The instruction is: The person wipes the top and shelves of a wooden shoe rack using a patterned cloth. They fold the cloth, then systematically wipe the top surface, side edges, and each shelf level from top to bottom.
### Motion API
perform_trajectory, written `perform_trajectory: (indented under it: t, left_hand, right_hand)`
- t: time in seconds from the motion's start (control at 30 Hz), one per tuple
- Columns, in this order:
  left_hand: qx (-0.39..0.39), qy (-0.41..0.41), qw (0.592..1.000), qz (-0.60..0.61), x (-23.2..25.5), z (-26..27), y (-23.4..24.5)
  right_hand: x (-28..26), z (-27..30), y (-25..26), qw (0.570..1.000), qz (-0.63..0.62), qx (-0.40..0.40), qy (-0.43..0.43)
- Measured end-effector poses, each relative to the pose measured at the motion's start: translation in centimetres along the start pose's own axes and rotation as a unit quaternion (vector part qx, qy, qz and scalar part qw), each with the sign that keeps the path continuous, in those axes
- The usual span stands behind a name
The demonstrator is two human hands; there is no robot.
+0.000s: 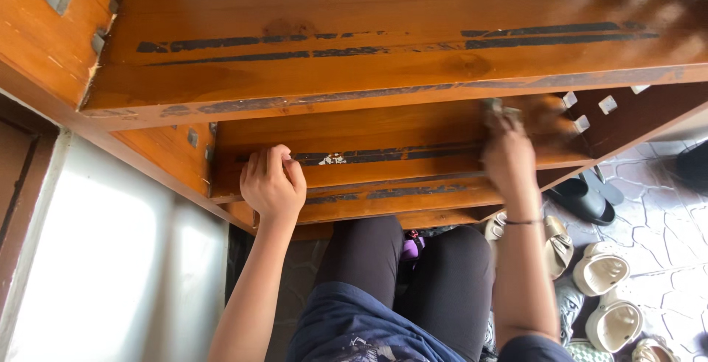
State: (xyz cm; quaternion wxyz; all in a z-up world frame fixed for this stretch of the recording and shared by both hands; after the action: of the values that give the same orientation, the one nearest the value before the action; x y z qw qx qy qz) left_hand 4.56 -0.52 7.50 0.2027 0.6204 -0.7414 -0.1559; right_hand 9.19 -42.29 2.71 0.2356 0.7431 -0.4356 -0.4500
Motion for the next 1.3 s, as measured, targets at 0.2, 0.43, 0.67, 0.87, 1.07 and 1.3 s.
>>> perform_trajectory:
  t: [0.2,0.43,0.67,0.87,1.07,1.3]
  left_hand:
    - [-0.005,-0.006,1.000,0.000,0.6,-0.2,0.3]
    - [-0.003,-0.021,1.000,0.006,1.0,-0.3,1.0]
    - [-0.018,-0.013,1.000,-0.001,0.6,0.0,0.6]
    - [-0.009,-0.019,1.000,0.000,0.4,-0.1,0.4]
    - [-0.035,-0.015,0.999,-0.027,0.4,-0.6,0.5]
    - [-0.016,-0.010,1.000,-0.023,-0.2,-0.8,0.8]
  right_hand:
    - [-18.8,-1.5,-9.9,0.953,-0.216,-0.156,0.144]
    - [-22.6,-2.6,-15.9,0.917,-0.168,-0.202,0.300]
    - [6.9,-12.7,-15.0,0.897,-0.440,-0.036,0.003]
    - [14.5,-13.1,-10.0,0.964,-0.252,0.023,-0.082]
    - [4.1,-14.6,-15.4,0.979,-0.201,0.023,-0.030]
    - [-13.2,-15.4,-32.4,0.521,-0.835,-0.020,-0.177]
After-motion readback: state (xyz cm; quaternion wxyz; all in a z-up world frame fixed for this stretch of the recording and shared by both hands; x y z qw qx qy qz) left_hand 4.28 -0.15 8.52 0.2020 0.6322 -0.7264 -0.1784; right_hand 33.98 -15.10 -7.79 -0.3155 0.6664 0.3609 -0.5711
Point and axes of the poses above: each hand's wrist, its own z-axis away from the middle knuckle, its own y-axis out of the back of the hand, x = y × z, the point moved 8 cm from there along -z, towards the middle knuckle, and after that the axes turned 12 degrees about -z, right-handed, at the moved point
